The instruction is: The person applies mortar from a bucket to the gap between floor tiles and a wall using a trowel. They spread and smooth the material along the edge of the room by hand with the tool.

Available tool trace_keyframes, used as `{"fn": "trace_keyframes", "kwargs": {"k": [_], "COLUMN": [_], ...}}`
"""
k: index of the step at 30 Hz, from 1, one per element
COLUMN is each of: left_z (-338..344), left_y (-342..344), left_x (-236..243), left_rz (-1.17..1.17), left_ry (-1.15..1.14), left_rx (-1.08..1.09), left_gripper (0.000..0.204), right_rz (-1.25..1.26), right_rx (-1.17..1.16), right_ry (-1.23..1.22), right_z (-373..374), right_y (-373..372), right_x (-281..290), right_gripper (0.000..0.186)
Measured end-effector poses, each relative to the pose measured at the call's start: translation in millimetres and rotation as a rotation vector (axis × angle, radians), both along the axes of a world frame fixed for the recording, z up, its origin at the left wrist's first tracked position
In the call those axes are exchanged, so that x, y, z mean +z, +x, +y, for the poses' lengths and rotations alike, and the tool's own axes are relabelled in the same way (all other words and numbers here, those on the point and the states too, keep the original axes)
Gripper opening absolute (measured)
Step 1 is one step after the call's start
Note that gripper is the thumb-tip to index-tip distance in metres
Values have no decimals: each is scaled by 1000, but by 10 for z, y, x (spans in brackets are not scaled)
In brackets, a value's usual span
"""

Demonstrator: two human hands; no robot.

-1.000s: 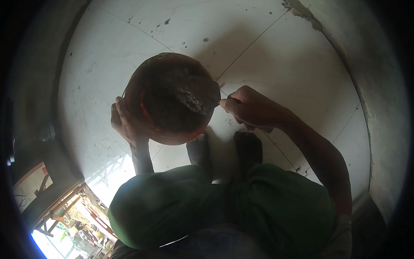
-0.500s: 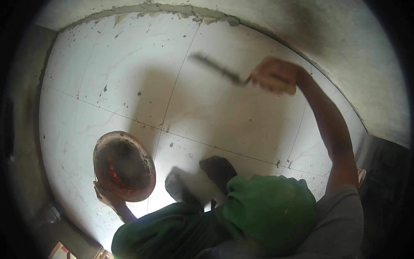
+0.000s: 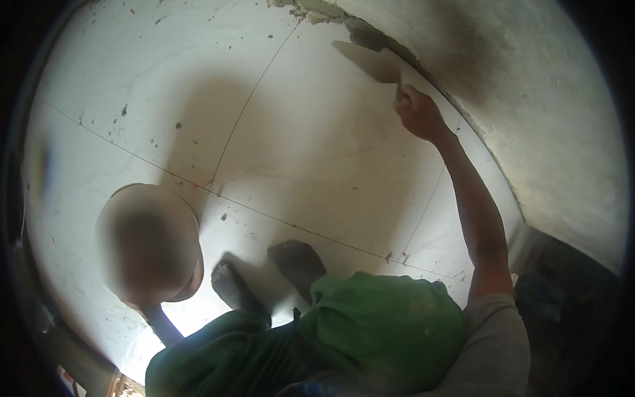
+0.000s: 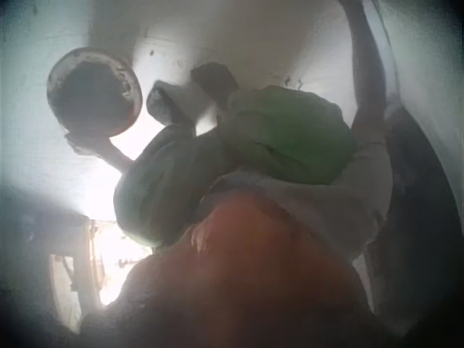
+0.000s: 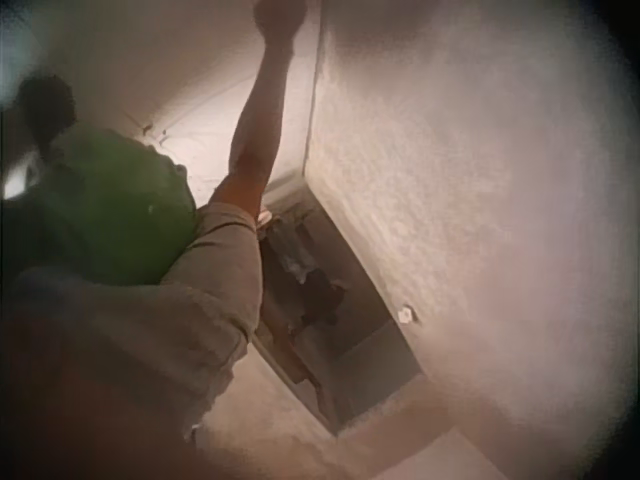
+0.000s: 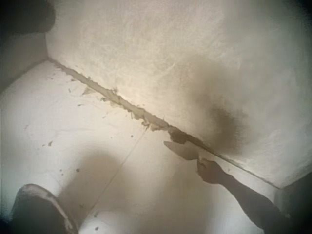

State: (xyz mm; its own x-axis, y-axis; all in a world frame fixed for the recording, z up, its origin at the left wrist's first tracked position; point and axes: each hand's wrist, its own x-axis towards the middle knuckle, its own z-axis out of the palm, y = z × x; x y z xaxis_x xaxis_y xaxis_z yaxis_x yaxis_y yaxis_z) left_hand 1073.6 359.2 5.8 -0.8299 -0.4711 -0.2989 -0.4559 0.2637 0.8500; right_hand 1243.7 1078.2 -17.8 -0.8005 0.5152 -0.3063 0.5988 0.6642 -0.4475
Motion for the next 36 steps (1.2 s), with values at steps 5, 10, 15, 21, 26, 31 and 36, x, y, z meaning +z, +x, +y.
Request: {"fn": "trace_keyframes", "kwargs": {"k": [5,10,15,21,26,31,36], "left_z": [-19,-85,32,-138,-124,-21,37], "left_y": [-63,-40,-63,-35,-35,-40,-77], "left_x": [-40,-82,-32,-145,-138,1,-43], "left_rz": [-47,-61,-46,-20,-24,-74,-25], "left_ry": [-49,-212,-94,-148,-326,-177,-67], "left_rx": [21,-32,33,-30,-89,-33,56], "left_gripper": [70,71,70,69,66,65,66], "right_rz": [-119,15,71,5,-36,-10,88], "right_rx": [34,247,50,130,64,28,107], "right_ry": [417,664,552,683,575,531,529], "right_z": [546,883,589,438,454,399,1003], "right_y": [54,-705,-843,-1261,-1336,-1237,-522], "right_x": [-190,-409,-237,-376,-227,-437,-384], "right_gripper": [33,42,45,46,48,49,45]}}
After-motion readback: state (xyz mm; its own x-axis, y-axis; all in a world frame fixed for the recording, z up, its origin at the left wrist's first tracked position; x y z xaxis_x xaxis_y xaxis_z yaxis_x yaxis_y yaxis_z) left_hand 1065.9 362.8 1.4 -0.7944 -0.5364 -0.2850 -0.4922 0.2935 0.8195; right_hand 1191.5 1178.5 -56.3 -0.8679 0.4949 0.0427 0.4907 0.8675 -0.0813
